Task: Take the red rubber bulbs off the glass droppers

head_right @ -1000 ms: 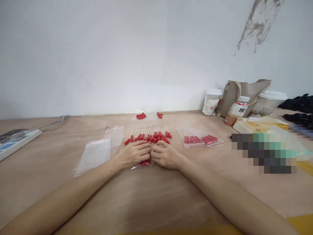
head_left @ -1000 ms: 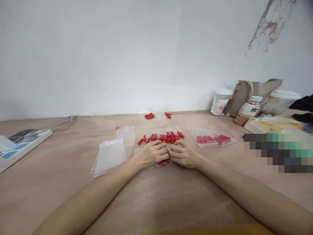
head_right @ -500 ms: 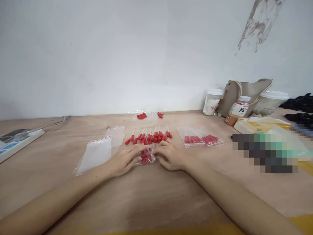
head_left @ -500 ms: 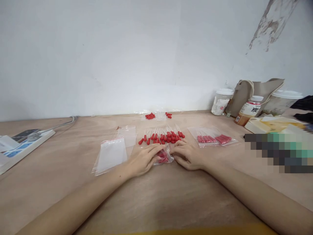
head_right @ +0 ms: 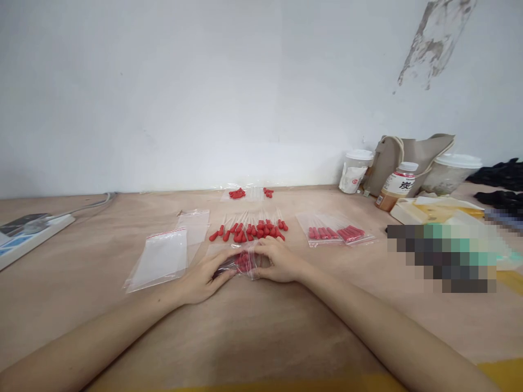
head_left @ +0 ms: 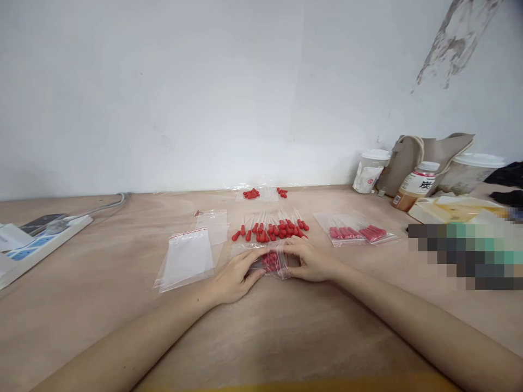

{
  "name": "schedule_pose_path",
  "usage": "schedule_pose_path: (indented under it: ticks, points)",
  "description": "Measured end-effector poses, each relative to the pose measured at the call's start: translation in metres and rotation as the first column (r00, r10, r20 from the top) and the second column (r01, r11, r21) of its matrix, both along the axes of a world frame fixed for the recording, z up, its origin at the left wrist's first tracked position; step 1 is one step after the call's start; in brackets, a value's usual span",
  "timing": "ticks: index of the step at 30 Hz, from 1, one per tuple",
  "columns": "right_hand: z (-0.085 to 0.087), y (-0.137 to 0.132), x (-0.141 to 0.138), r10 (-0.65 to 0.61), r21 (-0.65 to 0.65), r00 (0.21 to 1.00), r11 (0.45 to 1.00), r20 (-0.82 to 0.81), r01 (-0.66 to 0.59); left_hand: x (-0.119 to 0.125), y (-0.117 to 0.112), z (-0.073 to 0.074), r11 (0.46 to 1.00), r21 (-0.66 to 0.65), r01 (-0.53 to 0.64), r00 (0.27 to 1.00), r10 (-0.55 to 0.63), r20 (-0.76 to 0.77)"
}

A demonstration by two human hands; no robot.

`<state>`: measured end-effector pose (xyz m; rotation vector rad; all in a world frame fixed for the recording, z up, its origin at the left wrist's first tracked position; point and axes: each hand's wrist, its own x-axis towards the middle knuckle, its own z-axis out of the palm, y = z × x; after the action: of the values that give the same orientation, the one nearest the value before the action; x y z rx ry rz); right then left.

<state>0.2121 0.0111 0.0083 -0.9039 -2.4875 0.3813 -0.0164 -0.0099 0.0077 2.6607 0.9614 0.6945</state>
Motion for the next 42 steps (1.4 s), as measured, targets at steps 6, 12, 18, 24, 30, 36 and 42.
schedule_pose_path:
  ticks: [6, 12, 18, 24, 30, 36, 42]
  points:
    - [-0.002, -0.008, -0.013, -0.130, 0.113, 0.991, 0.985, 0.003, 0.129, 0.000, -0.001, 0.003, 1.000, -0.021, 0.000, 1.000, 0.000, 0.021]
    - [0.004, -0.012, -0.015, -0.168, 0.084, 0.985, 0.983, 0.050, 0.163, -0.001, 0.000, 0.001, 0.999, -0.007, -0.035, 0.999, 0.035, 0.004]
    - [-0.004, -0.009, -0.014, -0.185, 0.083, 0.982, 0.980, 0.031, 0.182, -0.001, 0.000, 0.001, 0.997, -0.067, -0.024, 1.000, 0.025, 0.004]
    - [-0.003, -0.010, -0.014, -0.149, 0.072, 0.989, 0.986, 0.001, 0.148, -0.007, 0.005, 0.003, 0.992, -0.128, 0.023, 1.000, -0.024, -0.011]
    - [0.011, -0.010, -0.003, -0.111, -0.018, 0.994, 0.994, -0.018, 0.111, -0.010, 0.005, 0.004, 0.987, -0.158, 0.034, 0.999, -0.036, -0.014]
    - [0.012, -0.007, 0.004, -0.012, -0.038, 0.999, 0.999, -0.038, 0.011, -0.011, 0.004, 0.007, 0.985, -0.171, 0.023, 0.999, -0.029, -0.034]
    - [0.016, 0.011, 0.024, 0.042, -0.255, 0.961, 0.960, -0.272, -0.114, -0.016, 0.003, 0.009, 0.985, -0.170, 0.033, 0.998, -0.041, -0.045]
